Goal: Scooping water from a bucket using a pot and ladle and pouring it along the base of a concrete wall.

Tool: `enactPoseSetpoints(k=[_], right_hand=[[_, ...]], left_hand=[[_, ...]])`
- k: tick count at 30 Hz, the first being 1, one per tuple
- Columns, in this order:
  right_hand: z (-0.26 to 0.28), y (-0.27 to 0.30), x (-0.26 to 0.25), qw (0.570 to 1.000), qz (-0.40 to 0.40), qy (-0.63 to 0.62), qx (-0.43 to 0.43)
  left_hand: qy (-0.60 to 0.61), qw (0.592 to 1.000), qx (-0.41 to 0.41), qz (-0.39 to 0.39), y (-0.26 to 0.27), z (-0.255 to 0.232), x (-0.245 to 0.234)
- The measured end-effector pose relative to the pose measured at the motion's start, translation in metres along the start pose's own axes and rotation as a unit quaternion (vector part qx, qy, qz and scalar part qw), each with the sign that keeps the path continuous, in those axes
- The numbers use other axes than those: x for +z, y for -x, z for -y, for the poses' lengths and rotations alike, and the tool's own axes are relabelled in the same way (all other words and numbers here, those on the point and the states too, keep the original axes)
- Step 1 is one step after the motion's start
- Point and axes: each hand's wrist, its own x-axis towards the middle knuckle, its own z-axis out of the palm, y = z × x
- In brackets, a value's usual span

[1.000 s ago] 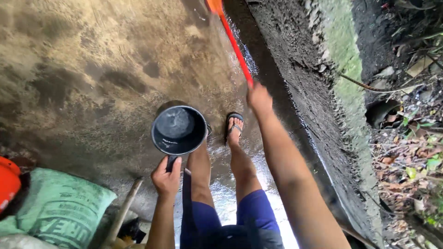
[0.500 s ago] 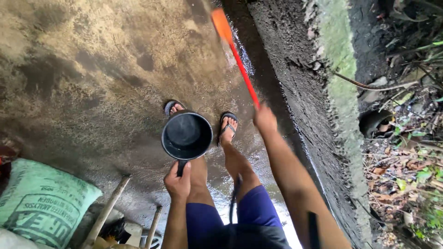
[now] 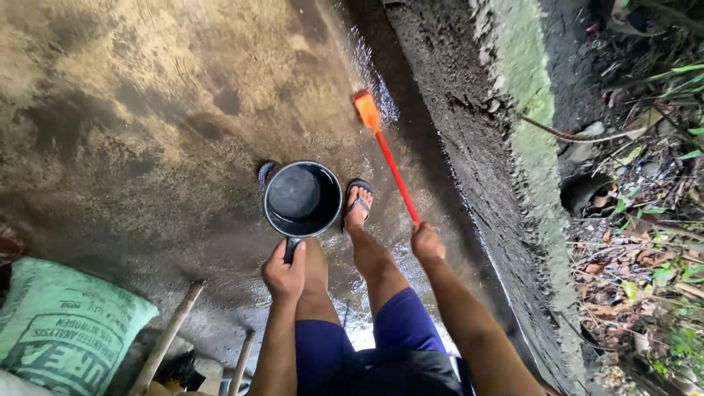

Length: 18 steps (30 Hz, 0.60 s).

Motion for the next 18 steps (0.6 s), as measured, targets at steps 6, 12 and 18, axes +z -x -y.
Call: enactPoseSetpoints(k=[6, 12, 18], right_hand=[[0.099, -0.079, -0.067, 0.991, -0.032, -0.090, -0.092], [0.038, -0.047, -0.058, 0.987, 0.001, -0.154, -0.044], [-0.079, 0.029, 0.033, 0.993, 0.096, -0.070, 0.028]], left_hand=[[-0.104, 0.991, 0.084, -0.016, -0.034, -0.026, 0.005], [-0.163, 0.984, 0.071, -0.011, -0.046, -0.041, 0.019], [-0.072, 0.997, 0.010, -0.009, -0.019, -0.024, 0.014]])
